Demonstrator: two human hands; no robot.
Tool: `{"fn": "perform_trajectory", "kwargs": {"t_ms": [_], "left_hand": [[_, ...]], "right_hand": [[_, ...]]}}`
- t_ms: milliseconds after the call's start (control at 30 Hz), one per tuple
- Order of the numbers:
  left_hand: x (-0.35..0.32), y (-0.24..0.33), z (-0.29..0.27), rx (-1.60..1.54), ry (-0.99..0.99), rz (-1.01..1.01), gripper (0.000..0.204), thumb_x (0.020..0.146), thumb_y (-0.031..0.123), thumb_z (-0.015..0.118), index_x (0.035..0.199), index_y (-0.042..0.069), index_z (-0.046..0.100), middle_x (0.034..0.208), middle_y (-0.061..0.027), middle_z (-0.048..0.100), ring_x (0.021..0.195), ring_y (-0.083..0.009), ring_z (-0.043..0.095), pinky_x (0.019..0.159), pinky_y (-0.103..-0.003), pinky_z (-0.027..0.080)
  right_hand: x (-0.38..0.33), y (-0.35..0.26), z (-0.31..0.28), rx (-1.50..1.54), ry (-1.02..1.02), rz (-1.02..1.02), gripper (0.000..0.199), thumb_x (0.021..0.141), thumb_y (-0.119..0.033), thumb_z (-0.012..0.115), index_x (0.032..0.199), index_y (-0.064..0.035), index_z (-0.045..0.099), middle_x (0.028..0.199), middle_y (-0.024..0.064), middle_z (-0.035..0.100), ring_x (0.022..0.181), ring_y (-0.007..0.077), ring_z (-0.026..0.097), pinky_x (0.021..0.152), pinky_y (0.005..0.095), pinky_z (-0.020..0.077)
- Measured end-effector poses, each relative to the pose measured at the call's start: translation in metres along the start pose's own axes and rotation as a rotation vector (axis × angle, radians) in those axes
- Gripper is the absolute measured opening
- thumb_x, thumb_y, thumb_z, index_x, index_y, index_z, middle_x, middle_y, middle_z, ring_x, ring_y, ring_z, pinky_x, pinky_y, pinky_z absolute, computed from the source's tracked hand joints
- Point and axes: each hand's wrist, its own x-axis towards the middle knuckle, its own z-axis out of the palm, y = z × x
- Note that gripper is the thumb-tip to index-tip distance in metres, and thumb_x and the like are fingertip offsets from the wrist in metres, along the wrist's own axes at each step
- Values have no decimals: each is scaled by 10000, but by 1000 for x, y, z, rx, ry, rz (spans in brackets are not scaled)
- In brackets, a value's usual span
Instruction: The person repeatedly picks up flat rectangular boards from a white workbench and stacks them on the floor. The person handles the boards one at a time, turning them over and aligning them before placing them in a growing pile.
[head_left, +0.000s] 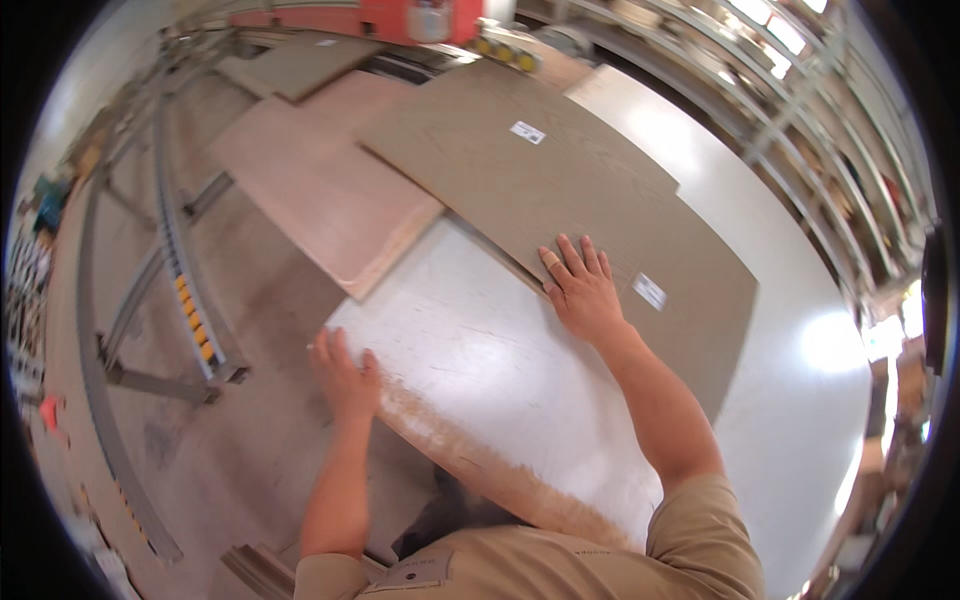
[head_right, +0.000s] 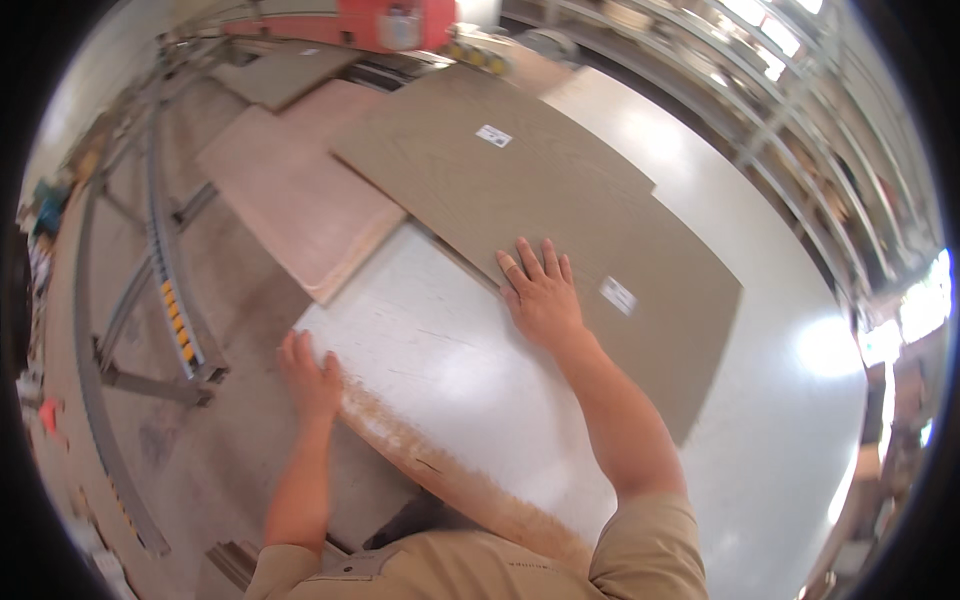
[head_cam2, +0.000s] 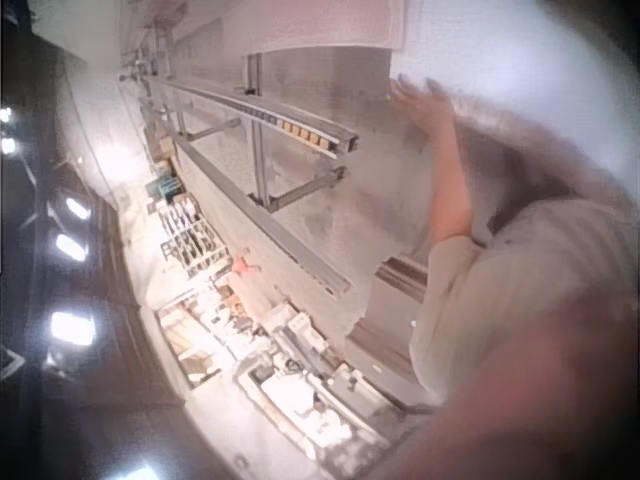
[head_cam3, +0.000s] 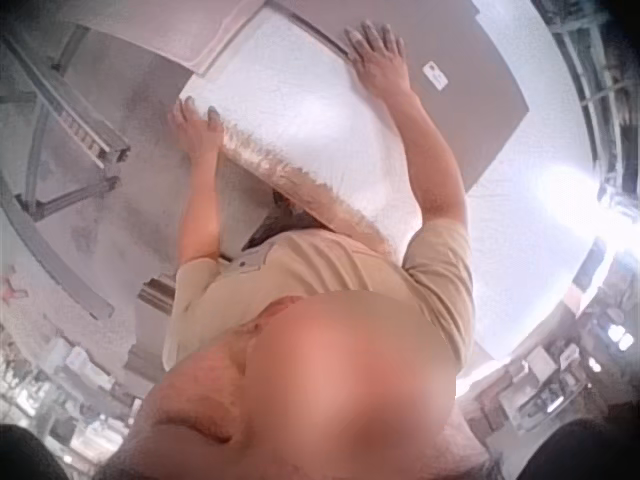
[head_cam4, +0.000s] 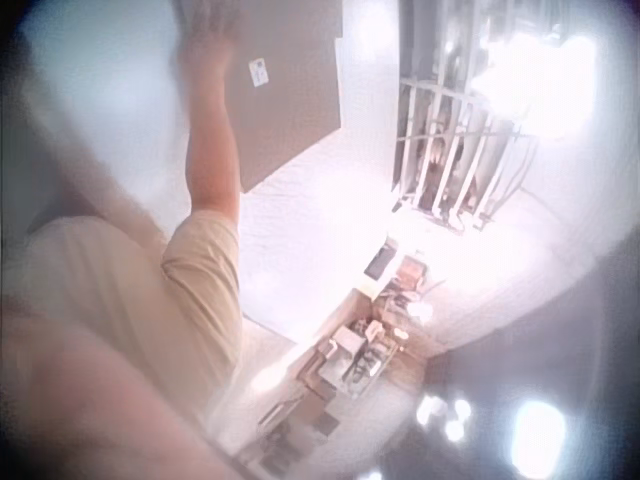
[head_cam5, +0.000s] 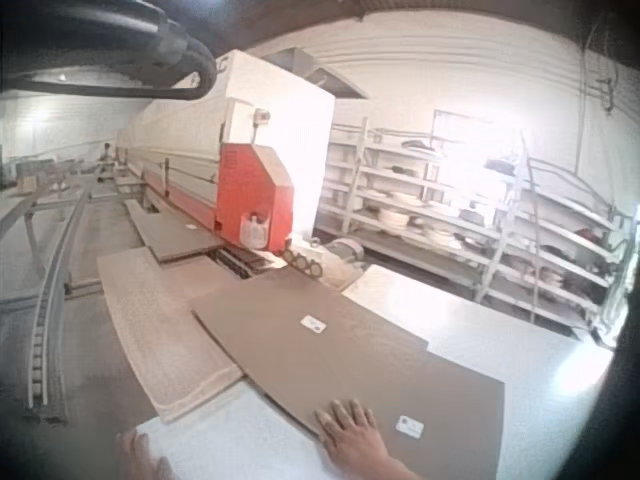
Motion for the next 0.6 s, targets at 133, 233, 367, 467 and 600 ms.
{"fn": "perform_trajectory", "kwargs": {"t_ms": [133,233,367,467,600], "left_hand": [[-5,-1,-5,-57,-3,103,602,840,228,676,1351,-19,474,1410,-296,416,1311,-497,387,1125,-589,310],[-6,-3,-8,-36,4,165,602,841,247,668,1345,-21,476,1404,-311,411,1305,-497,391,1114,-601,308],[-2,-5,-9,25,6,184,573,839,250,667,1321,-8,495,1410,-295,412,1313,-488,389,1109,-607,304],[0,2,-21,-98,23,286,508,840,240,662,1267,0,526,1412,-262,428,1310,-486,392,1105,-602,308],[41,21,-35,-360,114,540,415,847,216,652,1195,9,561,1363,-223,493,1275,-471,438,1096,-583,326]], "right_hand": [[-102,42,-15,-32,-13,65,526,999,-284,535,1510,-245,417,1612,79,317,1491,405,234,1210,557,204],[-176,58,-33,-44,-100,183,529,973,-248,572,1487,-224,447,1599,76,341,1487,401,239,1211,547,210],[-230,84,-52,-48,-146,215,509,942,-225,594,1441,-183,503,1576,87,379,1486,393,244,1213,543,207],[-255,104,-58,-24,-186,222,507,910,-213,615,1409,-166,540,1563,101,395,1486,388,250,1213,544,201],[-263,118,-62,3,-127,162,516,896,-226,616,1404,-162,546,1556,115,402,1483,391,258,1207,544,209]]}}
